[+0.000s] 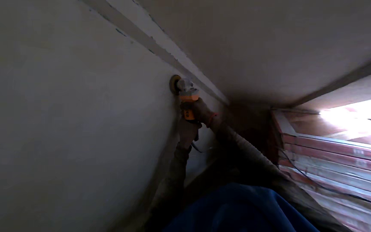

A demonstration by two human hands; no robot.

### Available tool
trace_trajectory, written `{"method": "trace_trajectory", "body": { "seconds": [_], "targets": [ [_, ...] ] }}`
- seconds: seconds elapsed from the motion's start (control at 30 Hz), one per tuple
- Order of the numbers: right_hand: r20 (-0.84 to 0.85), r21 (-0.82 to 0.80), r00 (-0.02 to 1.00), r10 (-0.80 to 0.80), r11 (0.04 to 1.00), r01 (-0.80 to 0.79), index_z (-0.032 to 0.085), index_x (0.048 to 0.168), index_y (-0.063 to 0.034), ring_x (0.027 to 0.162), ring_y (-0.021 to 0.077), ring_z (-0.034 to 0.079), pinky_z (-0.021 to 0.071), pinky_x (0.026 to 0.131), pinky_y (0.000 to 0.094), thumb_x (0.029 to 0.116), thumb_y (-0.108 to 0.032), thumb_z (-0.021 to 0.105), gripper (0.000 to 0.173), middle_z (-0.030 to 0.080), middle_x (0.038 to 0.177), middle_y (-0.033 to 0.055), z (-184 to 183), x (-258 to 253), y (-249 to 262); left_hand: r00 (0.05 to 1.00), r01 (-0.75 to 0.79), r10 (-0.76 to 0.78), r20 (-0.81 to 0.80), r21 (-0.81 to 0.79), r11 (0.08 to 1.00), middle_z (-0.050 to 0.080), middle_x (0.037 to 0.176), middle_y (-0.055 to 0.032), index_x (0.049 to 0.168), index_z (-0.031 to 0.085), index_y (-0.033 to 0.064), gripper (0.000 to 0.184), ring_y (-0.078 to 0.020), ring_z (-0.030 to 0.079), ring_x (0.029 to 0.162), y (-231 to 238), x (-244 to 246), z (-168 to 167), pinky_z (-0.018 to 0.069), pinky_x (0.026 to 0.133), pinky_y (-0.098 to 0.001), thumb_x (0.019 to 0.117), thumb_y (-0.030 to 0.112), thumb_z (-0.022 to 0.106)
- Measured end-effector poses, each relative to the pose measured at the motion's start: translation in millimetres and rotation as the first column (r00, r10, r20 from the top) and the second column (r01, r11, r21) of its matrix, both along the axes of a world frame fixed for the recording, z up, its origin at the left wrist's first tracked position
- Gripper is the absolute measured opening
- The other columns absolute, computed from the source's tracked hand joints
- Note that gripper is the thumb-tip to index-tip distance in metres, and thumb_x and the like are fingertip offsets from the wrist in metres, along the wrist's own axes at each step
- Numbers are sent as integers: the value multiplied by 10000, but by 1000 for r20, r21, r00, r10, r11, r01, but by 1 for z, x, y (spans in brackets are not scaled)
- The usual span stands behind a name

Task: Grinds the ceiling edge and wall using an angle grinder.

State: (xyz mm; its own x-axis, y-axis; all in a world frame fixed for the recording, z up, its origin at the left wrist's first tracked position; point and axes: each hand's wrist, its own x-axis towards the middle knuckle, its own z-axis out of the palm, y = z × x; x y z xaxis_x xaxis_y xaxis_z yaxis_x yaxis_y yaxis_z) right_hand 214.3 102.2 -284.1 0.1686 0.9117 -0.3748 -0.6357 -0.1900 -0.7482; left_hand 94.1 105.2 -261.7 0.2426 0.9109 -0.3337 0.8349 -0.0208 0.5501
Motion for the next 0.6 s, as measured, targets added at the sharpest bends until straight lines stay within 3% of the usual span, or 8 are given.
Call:
{"method": "trace_trajectory", "body": {
  "seconds": [0.1, 0.17, 0.3, 0.43, 0.53, 0.6],
  "targets": [
    [-186, -62, 980, -72, 996, 61, 642, 1175, -21, 796, 220, 698, 609, 719, 398, 935, -294, 720, 371, 703, 942, 125, -39, -11, 10, 989, 33, -47, -137, -101, 994, 706, 919, -110, 1155, 631, 24, 546, -217, 700, 779, -3, 3, 6, 604, 700, -426, 689, 157, 884],
    [-220, -63, 973, -65, 997, 52, 639, 1159, 1, 786, 217, 697, 612, 721, 387, 956, -252, 699, 329, 695, 931, 128, -37, -9, 4, 992, 14, -33, -124, -150, 989, 706, 882, -111, 1132, 638, 10, 476, -215, 696, 730, -13, 8, 12, 600, 664, -407, 737, 141, 869],
    [-69, -2, 997, 20, 1000, -20, 659, 1141, -26, 760, 201, 712, 614, 681, 357, 909, -241, 756, 331, 720, 907, 108, -5, 1, -7, 999, -38, 35, -40, -81, 996, 707, 826, -114, 1164, 623, -11, 438, -201, 685, 615, -19, 11, 14, 605, 570, -380, 810, 126, 844],
    [50, 32, 999, 5, 999, -7, 655, 1144, -62, 740, 215, 711, 611, 656, 393, 872, -341, 793, 413, 725, 904, 111, -17, 2, 6, 999, 28, -27, -22, 43, 999, 717, 869, -93, 1198, 609, 8, 524, -179, 703, 685, -6, 12, 8, 621, 633, -367, 760, 119, 874],
    [-103, -32, 995, -4, 999, 1, 658, 1179, -86, 758, 173, 674, 586, 670, 362, 927, -383, 721, 395, 697, 930, 76, -39, -4, -3, 985, 33, -52, -165, -114, 993, 718, 890, -96, 1194, 615, 39, 528, -198, 705, 692, -8, 13, 10, 619, 621, -388, 750, 161, 873],
    [-300, -59, 953, -41, 998, 24, 636, 1220, -47, 768, 183, 680, 602, 702, 364, 966, -302, 681, 362, 688, 937, 95, -63, -12, -5, 969, 12, -67, -240, -225, 974, 715, 891, -98, 1145, 655, 39, 457, -204, 697, 714, -18, 13, 7, 603, 649, -397, 762, 180, 860]
  ]
}}
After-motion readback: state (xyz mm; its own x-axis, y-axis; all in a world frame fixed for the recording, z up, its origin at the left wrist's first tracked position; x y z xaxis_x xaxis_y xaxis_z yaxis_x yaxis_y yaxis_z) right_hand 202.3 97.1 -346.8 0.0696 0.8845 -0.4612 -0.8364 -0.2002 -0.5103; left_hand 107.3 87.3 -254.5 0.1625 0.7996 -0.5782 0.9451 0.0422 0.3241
